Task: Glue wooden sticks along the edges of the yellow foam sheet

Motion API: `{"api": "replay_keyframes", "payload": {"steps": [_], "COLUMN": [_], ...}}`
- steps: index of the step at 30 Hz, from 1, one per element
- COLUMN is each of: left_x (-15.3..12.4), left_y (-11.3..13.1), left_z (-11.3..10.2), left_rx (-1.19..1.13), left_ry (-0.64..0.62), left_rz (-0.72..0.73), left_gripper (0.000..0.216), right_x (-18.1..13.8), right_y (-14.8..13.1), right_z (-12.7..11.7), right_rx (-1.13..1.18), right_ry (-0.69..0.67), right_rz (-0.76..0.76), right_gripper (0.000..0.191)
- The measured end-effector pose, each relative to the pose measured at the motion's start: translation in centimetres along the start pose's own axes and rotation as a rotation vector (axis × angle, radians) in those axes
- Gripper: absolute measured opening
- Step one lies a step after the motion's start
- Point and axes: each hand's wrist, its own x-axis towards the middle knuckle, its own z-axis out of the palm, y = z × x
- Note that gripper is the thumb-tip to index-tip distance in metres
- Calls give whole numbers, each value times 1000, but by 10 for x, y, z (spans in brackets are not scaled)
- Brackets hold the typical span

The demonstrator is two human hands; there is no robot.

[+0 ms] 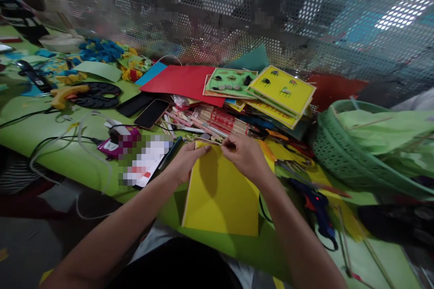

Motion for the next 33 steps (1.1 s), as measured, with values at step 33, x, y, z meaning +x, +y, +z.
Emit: {"api": "replay_keyframes", "payload": {"steps": [33], "left_x": [1], "left_y": [-1], "left_z": [-2], "left_rx": [14], "left_ry": [-13], "left_rz": [3], "left_gripper": [28], "right_x": [2], "right_y": [2], "right_z": [-3], "right_rx": [-58], "right_ry": [-70], "right_rz": [-38], "right_gripper": [23]}}
